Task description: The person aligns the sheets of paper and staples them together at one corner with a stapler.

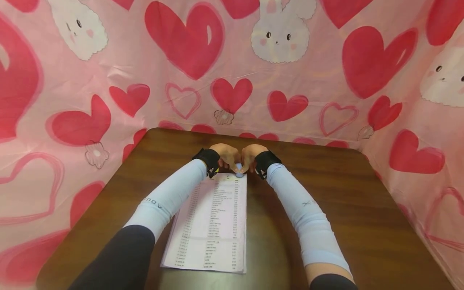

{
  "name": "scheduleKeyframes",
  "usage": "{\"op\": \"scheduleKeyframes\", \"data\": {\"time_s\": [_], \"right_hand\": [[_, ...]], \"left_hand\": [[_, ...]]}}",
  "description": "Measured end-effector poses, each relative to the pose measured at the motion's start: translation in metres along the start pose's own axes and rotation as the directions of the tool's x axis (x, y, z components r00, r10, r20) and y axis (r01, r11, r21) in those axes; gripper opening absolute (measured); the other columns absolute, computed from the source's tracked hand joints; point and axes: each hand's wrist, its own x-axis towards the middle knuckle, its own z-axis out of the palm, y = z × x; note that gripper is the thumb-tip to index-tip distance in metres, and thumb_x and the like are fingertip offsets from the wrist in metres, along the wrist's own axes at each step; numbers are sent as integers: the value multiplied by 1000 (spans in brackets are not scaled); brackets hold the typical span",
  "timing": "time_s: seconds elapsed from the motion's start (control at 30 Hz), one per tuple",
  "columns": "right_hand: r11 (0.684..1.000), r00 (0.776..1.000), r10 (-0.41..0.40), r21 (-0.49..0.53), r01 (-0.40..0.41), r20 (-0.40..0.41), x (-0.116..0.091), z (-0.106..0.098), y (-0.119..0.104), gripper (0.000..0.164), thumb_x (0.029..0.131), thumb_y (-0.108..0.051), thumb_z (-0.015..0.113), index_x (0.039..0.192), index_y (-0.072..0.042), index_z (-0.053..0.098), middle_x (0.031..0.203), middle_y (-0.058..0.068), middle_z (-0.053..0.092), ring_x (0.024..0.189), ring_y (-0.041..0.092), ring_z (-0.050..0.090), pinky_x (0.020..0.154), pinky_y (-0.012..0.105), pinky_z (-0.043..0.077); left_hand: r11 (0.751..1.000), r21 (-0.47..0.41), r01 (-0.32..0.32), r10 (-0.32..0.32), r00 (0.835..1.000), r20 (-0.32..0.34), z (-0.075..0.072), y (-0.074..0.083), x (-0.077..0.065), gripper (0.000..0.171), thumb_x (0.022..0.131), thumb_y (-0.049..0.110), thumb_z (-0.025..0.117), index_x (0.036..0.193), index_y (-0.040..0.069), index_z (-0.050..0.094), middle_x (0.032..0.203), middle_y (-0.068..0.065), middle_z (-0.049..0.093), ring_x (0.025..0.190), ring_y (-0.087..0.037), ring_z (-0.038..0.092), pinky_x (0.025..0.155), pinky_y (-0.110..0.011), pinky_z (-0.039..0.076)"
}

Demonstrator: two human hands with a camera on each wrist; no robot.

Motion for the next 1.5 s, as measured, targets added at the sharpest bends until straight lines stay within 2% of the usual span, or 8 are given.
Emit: {"op": "scheduleKeyframes", "data": {"time_s": [0.23, 0.33, 0.5, 0.73, 1.0, 1.2, 1.4, 1.5], "right_hand": [[1000, 999, 4, 26, -3, -47, -8, -2, -7, 26, 62, -23, 80, 82, -12, 67, 78, 5, 61, 76, 29, 60, 56, 33, 49], [1000, 1000, -12, 6, 12, -26, -8, 3, -6, 23, 62, -21, 80, 80, -12, 68, 78, 4, 62, 75, 28, 61, 56, 33, 49], [998, 998, -62, -13, 62, -1, -7, 14, 6, 22, 68, -32, 75, 74, -12, 69, 72, 8, 65, 67, 26, 62, 58, 37, 49], [988, 999, -43, 150, 42, 4, -9, 27, 23, 40, 71, -49, 66, 73, -9, 70, 70, 8, 64, 60, 22, 60, 58, 37, 50], [992, 992, -122, -8, 122, -25, -15, 9, 5, 34, 69, -46, 69, 84, -16, 69, 80, 10, 65, 73, 31, 60, 64, 42, 49], [995, 992, -99, 23, 102, -84, -23, -8, 1, 28, 71, -39, 71, 87, -16, 68, 80, 14, 64, 70, 34, 59, 67, 47, 47], [968, 950, -191, 115, 224, -246, -24, -8, 8, 19, 81, -20, 63, 97, -9, 63, 75, 18, 59, 60, 34, 55, 57, 45, 47], [956, 945, -229, 131, 264, -234, -17, 0, 12, 26, 84, -10, 55, 109, -12, 59, 78, 14, 59, 61, 31, 57, 56, 42, 49]], "left_hand": [[998, -30, 61, -62, 998, -22, 0, 6, 1, 32, 65, 41, 75, 81, 16, 65, 78, -2, 63, 72, -18, 59, 59, -31, 48], [998, -48, 49, -49, 999, 6, 5, 6, 3, 34, 65, 42, 74, 84, 17, 65, 81, -1, 63, 74, -17, 59, 60, -30, 48], [996, -87, 21, -16, 998, 57, 13, 4, 6, 45, 66, 43, 73, 103, 23, 59, 90, 2, 60, 77, -17, 59, 62, -29, 48], [997, -76, 17, -13, 999, 51, 10, 0, 4, 53, 67, 39, 73, 114, 26, 52, 91, 0, 60, 77, -17, 59, 62, -30, 48], [990, -133, -45, 50, 998, 36, 9, -11, -3, 50, 71, 41, 70, 114, 22, 54, 89, -3, 60, 80, -19, 58, 65, -33, 49], [995, -93, -38, 35, 999, -42, 3, -12, -18, 46, 76, 45, 63, 110, 14, 56, 87, -4, 64, 77, -20, 59, 65, -34, 49], [999, 21, 38, -34, 984, -172, 9, 6, -36, 41, 76, 51, 59, 84, 11, 59, 68, -4, 63, 62, -21, 59, 50, -32, 44], [995, 82, 59, -41, 978, -204, 20, 16, -37, 48, 76, 59, 54, 76, 12, 63, 64, -3, 61, 57, -20, 57, 48, -32, 42]]}}
